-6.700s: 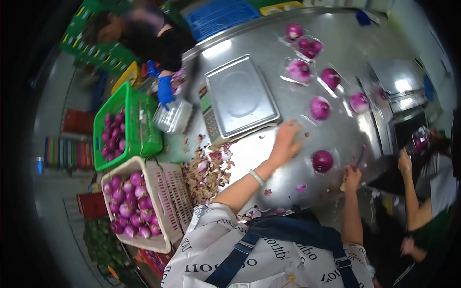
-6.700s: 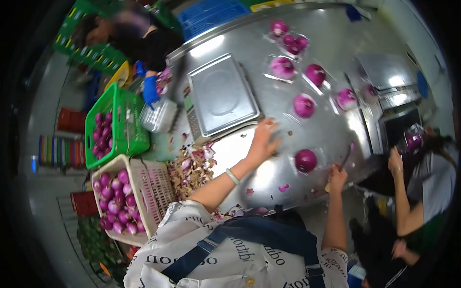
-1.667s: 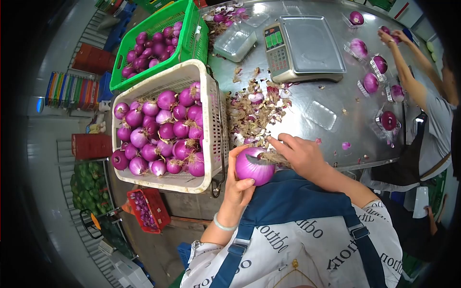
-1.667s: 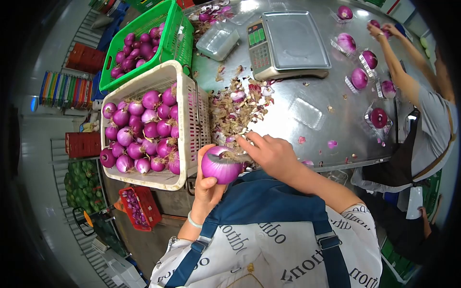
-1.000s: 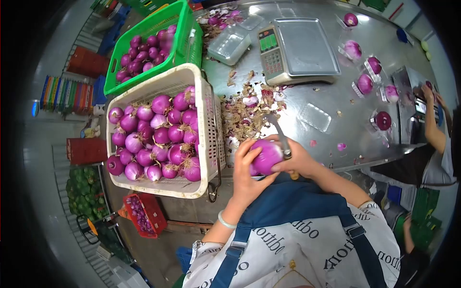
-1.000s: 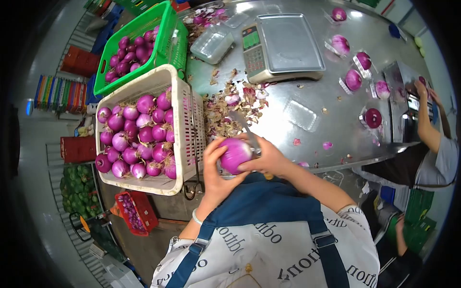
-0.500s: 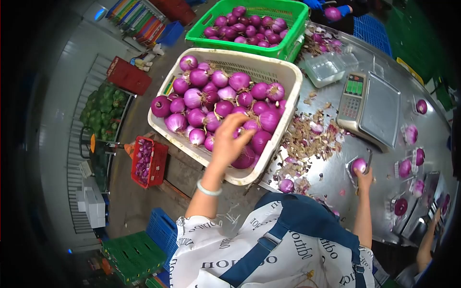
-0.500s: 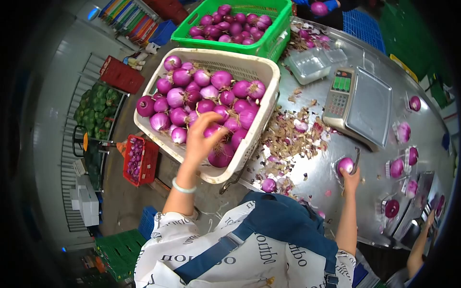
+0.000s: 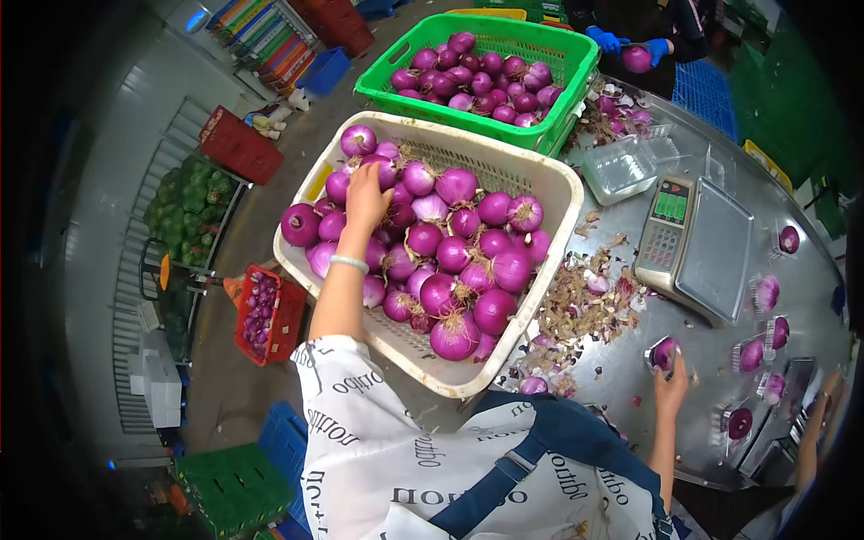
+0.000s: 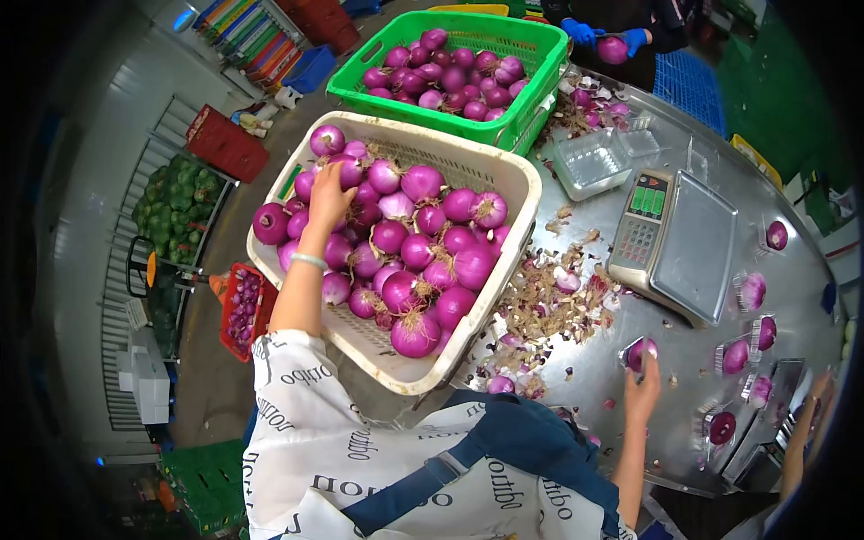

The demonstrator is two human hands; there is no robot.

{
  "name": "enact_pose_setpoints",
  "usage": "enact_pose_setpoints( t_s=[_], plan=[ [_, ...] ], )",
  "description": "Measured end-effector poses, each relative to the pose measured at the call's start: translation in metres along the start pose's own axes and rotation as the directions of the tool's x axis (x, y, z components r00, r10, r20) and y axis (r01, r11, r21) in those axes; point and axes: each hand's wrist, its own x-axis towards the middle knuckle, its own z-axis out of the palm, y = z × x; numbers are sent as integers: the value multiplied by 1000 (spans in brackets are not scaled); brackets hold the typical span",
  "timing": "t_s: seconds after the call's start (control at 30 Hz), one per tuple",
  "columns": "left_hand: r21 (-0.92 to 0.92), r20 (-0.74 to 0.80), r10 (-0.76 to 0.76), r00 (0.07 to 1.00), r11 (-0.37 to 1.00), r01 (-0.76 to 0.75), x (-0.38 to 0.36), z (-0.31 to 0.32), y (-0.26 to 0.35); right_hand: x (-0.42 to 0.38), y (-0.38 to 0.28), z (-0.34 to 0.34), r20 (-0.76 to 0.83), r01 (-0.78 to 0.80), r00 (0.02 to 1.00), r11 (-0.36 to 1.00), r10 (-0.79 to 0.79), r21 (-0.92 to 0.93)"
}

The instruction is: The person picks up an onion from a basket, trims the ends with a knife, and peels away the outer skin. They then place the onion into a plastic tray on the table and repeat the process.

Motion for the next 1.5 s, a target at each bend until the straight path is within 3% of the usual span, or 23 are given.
enact_pose_setpoints(
  t_s=[0.07, 0.17, 0.27, 0.4, 0.43, 0.53, 0.6, 0.63, 0.67, 0.73, 0.8, 0.83, 0.9, 1.03, 1.4, 1.47, 1.5],
  plan=[
    [-30, 106, 118, 987, 993, -115, 21, 15, 11, -4, -16, 3, 32, 74, 997, 996, -73, -50],
    [159, 223, 258, 940, 942, -296, 37, 44, 28, -10, -28, 13, 79, 80, 994, 997, -79, -9],
    [235, 340, 153, 928, 941, -241, 46, 72, 24, -14, -43, 19, 128, 107, 986, 994, -107, 9],
    [153, 486, 75, 871, 974, -169, 62, 56, 28, -16, -53, 22, 175, 186, 966, 982, -190, 37],
    [142, 445, 68, 893, 979, -145, 61, 49, 34, -15, -57, 19, 183, 204, 961, 978, -208, 41],
    [-257, 150, -14, 989, 965, 53, 47, 20, 55, -12, -66, 12, 173, 227, 956, 971, -238, 79],
    [-573, 139, -93, 986, 804, 157, 30, -14, 78, -9, -78, 4, 173, 239, 951, 964, -256, 114],
    [-725, 263, -113, 958, 633, 274, 17, -43, 99, -8, -88, -2, 182, 247, 946, 960, -268, 130],
    [-818, 386, -100, 917, 423, 390, 2, -73, 123, -5, -100, -8, 188, 254, 942, 956, -278, 145],
    [-865, 459, -15, 888, 222, 450, -30, -112, 164, -1, -124, -16, 136, 352, 914, 914, -382, 202],
    [-891, 435, 50, 899, 169, 421, -68, -119, 190, 4, -150, -27, 49, 509, 850, 842, -524, 180],
    [-880, 474, 90, 876, 89, 467, -81, -137, 214, 7, -164, -34, 1, 607, 791, 785, -612, 125],
    [-862, 506, 188, 842, 60, 504, -113, -130, 240, 10, -199, -56, -42, 735, 678, 678, -734, 16],
    [-731, 628, 302, 717, -85, 677, -158, -137, 294, 1, -213, -69, 7, 765, 637, 631, -771, -130],
    [-745, 621, 429, 656, 65, 663, -197, -141, 319, -24, -190, -68, 114, 760, 642, 611, -758, -221],
    [-703, 659, 401, 636, 29, 710, -202, -143, 317, -22, -175, -61, 157, 683, 728, 685, -667, -254],
    [-775, 619, 347, 705, 122, 620, -204, -146, 314, -20, -167, -60, 177, 645, 763, 714, -622, -271]
  ],
)
